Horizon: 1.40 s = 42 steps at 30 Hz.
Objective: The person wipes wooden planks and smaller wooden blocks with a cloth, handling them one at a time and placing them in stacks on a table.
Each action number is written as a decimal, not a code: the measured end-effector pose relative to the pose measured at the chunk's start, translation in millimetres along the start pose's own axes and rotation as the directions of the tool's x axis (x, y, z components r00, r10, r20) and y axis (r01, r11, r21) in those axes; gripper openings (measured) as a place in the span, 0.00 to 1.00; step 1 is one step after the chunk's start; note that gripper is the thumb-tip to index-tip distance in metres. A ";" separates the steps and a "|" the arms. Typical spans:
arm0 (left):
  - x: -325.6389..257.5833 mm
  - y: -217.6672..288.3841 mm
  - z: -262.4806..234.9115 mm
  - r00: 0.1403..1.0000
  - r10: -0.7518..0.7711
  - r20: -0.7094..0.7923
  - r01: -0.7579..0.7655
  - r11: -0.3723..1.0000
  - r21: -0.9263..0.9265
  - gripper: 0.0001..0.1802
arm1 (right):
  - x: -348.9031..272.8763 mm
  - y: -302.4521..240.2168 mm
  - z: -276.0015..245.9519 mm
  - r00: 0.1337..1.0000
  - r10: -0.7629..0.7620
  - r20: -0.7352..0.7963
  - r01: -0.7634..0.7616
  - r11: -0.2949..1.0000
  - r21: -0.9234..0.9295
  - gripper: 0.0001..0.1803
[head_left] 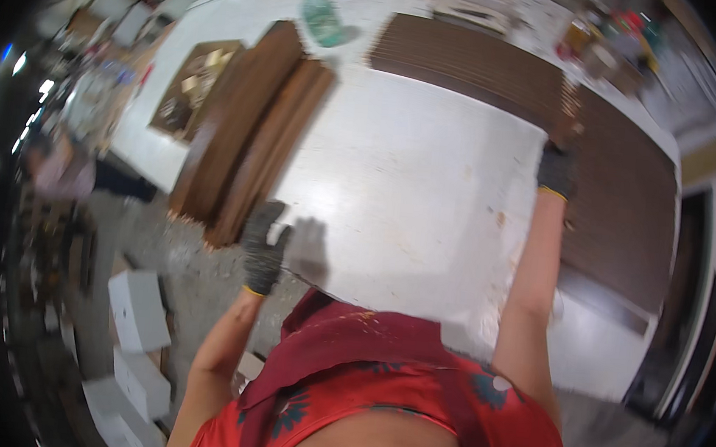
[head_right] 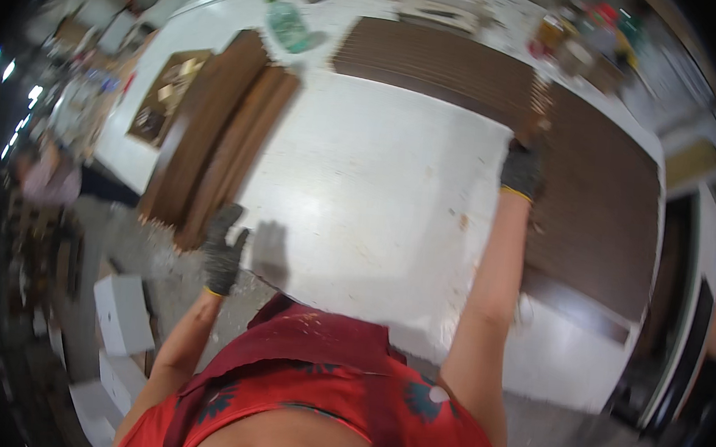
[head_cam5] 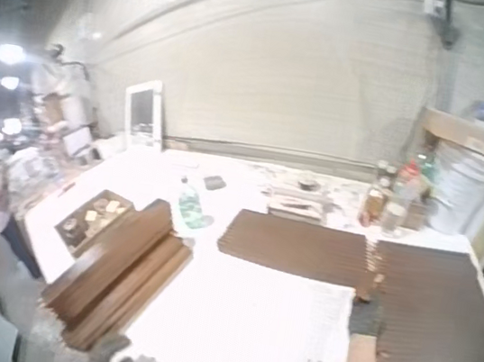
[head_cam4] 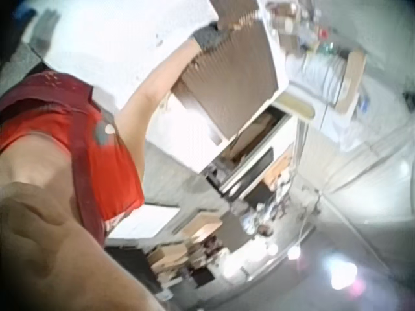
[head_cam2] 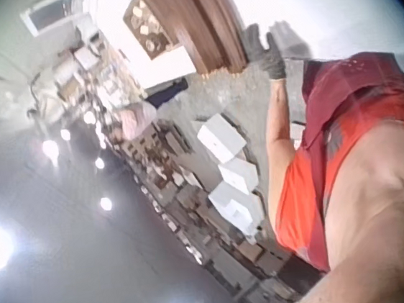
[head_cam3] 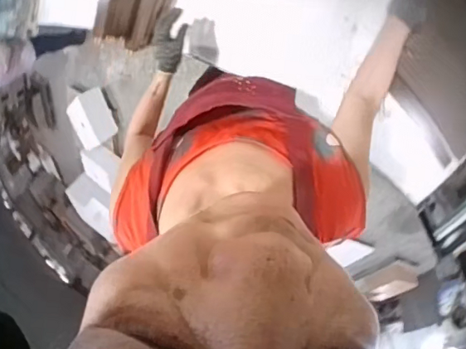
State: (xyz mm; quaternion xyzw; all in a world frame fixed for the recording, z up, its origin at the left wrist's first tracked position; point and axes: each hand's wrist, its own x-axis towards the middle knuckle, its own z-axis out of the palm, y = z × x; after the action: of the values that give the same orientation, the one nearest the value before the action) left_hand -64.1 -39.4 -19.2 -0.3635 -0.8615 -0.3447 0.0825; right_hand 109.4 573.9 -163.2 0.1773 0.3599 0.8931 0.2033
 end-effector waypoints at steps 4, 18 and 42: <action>-47.9 22.8 25.9 0.970 -0.244 0.004 0.240 0.949 -0.205 0.21 | 39.3 21.2 -27.9 0.768 -0.473 0.432 0.441 -0.099 -0.892 0.10; 81.3 57.1 63.6 0.970 0.169 0.175 -0.103 0.937 -0.333 0.31 | -84.3 192.0 -55.0 0.767 -0.632 0.115 0.394 0.322 -0.861 0.25; 181.3 214.2 -13.6 0.792 0.608 0.055 -0.266 0.425 -0.865 0.28 | -139.0 505.4 5.4 0.429 0.375 0.822 0.437 -0.882 0.175 0.26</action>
State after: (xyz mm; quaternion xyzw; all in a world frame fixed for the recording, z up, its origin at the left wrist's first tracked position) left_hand -50.1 161.7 176.6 -0.6297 -0.4678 -0.5970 -0.1682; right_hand 111.6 176.1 178.1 -0.1229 -0.7069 0.1933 0.6693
